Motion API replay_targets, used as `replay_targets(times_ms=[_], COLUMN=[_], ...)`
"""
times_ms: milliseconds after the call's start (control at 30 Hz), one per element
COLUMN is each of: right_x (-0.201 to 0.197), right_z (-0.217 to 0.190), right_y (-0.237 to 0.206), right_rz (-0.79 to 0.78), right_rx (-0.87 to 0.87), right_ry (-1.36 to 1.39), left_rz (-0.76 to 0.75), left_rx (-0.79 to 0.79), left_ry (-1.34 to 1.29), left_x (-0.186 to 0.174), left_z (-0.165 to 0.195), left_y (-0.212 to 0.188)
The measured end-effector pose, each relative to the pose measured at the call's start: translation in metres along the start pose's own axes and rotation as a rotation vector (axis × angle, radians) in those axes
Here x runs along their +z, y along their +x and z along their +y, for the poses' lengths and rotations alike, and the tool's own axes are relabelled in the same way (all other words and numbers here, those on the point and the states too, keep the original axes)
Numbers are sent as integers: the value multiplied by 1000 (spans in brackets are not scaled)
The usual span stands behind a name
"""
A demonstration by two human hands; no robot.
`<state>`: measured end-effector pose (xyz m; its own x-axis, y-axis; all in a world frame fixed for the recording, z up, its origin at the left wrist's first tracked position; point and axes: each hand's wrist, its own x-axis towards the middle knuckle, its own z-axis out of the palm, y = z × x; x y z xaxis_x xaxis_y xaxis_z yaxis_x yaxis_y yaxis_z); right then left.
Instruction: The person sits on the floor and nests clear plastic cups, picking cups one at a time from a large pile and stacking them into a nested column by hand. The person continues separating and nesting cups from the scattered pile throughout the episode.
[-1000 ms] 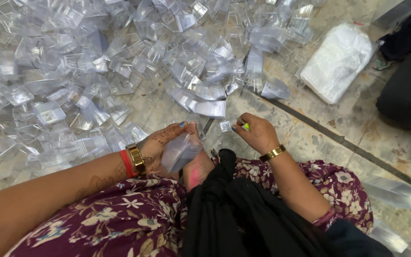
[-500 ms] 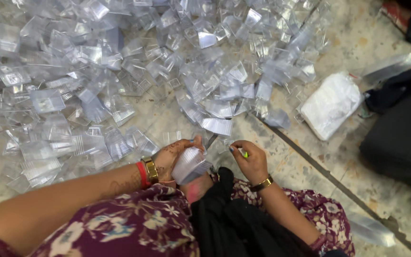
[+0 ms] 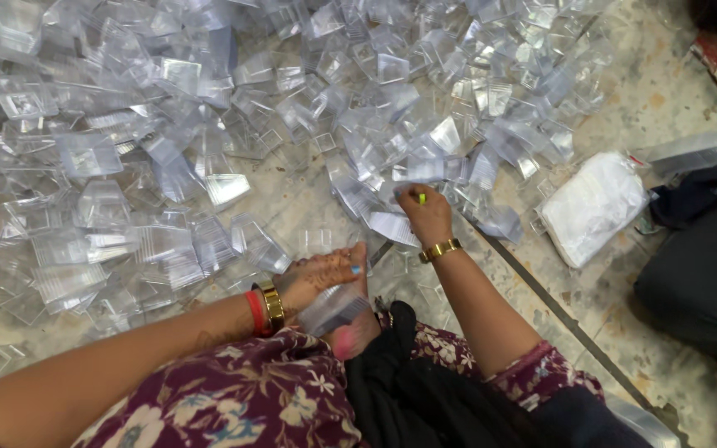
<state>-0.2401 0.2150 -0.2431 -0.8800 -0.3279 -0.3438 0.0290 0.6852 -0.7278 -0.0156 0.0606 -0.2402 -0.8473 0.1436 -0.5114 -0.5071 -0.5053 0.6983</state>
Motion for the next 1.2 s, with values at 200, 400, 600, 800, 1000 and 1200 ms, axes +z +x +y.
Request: replay_targets(times_ms=[200,400,600,800,1000,1200], right_x=[-22,-21,-51,-88,-91,-76], right_z=[-13,-25,0,39,43,17], right_y=[-69,-129,-100,-24,-8,-54], right_rz=[-322,-785,-292,434,284,48], right_rx=[-59,-376,-94,-435,-280,-469], right_ry=[305,350,287,-588,-641,-196], left_rz=[249,97,57,88,121,158], left_rx=[40,-56,19,-11,1,-41], left_ry=[597,944,623,564,608,846], left_x=[-2,7,12,14,16,18], left_z=[20,34,41,46,48,54], left_y=[-25,-41,-40,-42,-40,-47])
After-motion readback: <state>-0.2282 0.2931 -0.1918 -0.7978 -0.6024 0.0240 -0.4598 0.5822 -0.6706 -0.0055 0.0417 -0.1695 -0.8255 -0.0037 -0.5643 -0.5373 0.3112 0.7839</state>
